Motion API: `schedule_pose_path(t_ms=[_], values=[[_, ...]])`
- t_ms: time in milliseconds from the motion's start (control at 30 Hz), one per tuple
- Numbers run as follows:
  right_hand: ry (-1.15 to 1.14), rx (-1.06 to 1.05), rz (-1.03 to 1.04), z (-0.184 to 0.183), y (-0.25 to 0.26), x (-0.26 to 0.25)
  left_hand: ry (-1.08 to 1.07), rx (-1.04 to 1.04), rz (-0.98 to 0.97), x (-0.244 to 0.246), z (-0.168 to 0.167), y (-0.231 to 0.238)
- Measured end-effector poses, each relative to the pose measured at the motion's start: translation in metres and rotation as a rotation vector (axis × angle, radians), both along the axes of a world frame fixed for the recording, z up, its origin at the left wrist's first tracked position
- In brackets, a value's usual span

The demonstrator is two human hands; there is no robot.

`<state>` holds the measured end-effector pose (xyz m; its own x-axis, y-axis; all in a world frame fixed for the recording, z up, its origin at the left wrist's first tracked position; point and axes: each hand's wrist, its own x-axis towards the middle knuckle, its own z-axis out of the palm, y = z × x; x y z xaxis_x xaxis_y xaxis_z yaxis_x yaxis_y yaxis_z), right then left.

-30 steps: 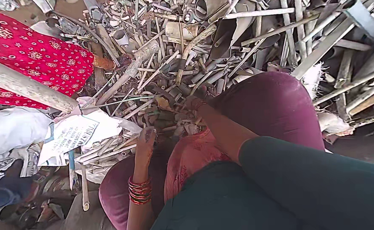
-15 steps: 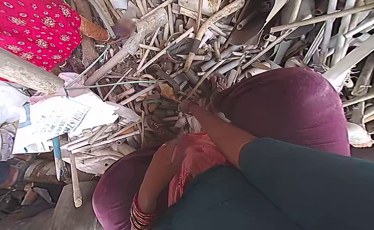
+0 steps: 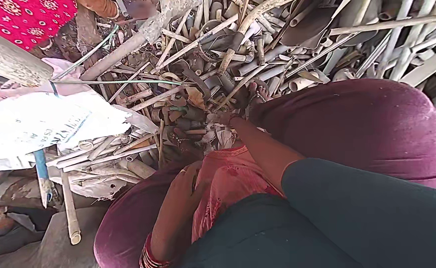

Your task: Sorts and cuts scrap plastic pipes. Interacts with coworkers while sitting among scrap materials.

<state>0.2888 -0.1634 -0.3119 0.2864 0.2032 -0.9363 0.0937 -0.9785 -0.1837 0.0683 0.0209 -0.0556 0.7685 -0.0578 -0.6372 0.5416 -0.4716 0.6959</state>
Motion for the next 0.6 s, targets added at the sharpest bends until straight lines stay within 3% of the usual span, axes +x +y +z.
schedule_pose_path(t_ms=[400, 600], values=[[0.073, -0.110, 0.111, -0.033, -0.010, 0.010, 0.025, -0.020, 0.058, -0.004, -0.015, 0.007], [0.171, -0.136, 0.517, -0.041, -0.017, -0.013, 0.059, -0.027, 0.063, 0.006, -0.017, 0.008]])
